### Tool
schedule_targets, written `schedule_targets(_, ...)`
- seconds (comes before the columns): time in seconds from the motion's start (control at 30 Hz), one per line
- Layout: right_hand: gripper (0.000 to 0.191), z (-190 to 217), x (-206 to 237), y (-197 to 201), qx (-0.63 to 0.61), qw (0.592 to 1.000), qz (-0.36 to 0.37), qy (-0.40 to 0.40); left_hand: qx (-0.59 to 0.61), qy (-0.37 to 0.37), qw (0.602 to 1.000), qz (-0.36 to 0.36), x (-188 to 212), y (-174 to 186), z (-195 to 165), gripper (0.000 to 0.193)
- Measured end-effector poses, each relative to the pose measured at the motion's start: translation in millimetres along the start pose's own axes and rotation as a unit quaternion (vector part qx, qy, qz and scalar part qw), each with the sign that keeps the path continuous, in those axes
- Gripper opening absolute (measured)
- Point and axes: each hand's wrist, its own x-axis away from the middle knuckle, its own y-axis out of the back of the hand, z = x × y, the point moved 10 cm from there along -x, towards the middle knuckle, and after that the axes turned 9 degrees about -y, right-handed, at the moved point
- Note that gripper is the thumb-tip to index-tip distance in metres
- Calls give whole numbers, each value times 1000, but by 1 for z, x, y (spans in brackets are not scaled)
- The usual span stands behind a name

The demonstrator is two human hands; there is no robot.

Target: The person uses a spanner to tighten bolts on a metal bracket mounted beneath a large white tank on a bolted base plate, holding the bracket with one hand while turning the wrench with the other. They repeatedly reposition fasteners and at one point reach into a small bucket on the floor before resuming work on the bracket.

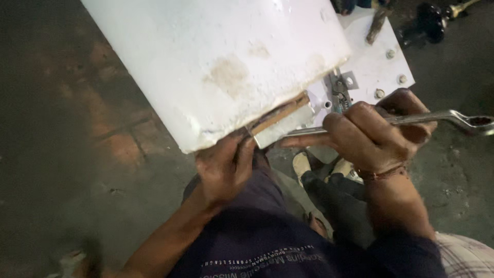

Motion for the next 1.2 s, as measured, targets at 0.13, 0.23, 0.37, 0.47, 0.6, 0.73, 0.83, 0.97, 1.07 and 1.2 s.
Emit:
schedule_targets(0.13, 57, -31, 46, -24, -107, 986, -20, -126, -48, -25, 999, -9, 1, 5, -11, 10)
schedule_targets(0.23, 60, -41, 86, -56, -235, 936, -34, -259, -44, -34, 998, -9, -1, 7, -14, 12)
schedule_targets(0.37, 62, -43, 137, -106, -302, 844, -92, -433, -46, -8, 999, 23, -7, 4, -12, 13)
schedule_targets(0.47, 61, -20, 173, -138, -349, 761, -99, -537, -37, -1, 999, 40, -11, 5, -13, 17)
schedule_targets(0.6, 59, 40, 204, -162, -410, 666, -69, -620, -21, -15, 998, 49, -12, 7, -17, 19)
schedule_targets(0.73, 58, 97, 198, -183, -478, 582, -52, -655, -43, -7, 996, 72, -15, 4, -13, 17)
schedule_targets(0.83, 58, 115, 177, -192, -508, 555, -62, -656, 9, -16, 998, 68, -21, 3, -14, 14)
schedule_targets(0.97, 58, 77, 157, -165, -470, 619, -63, -626, 33, 13, 999, 18, -27, 7, -11, 13)
schedule_targets(1.07, 58, 16, 145, -110, -331, 763, -54, -553, 52, 30, 998, 30, -25, 4, -6, 15)
schedule_targets(1.2, 62, -17, 103, -43, -120, 933, -52, -334, 46, -8, 999, 5, -18, 10, -9, 20)
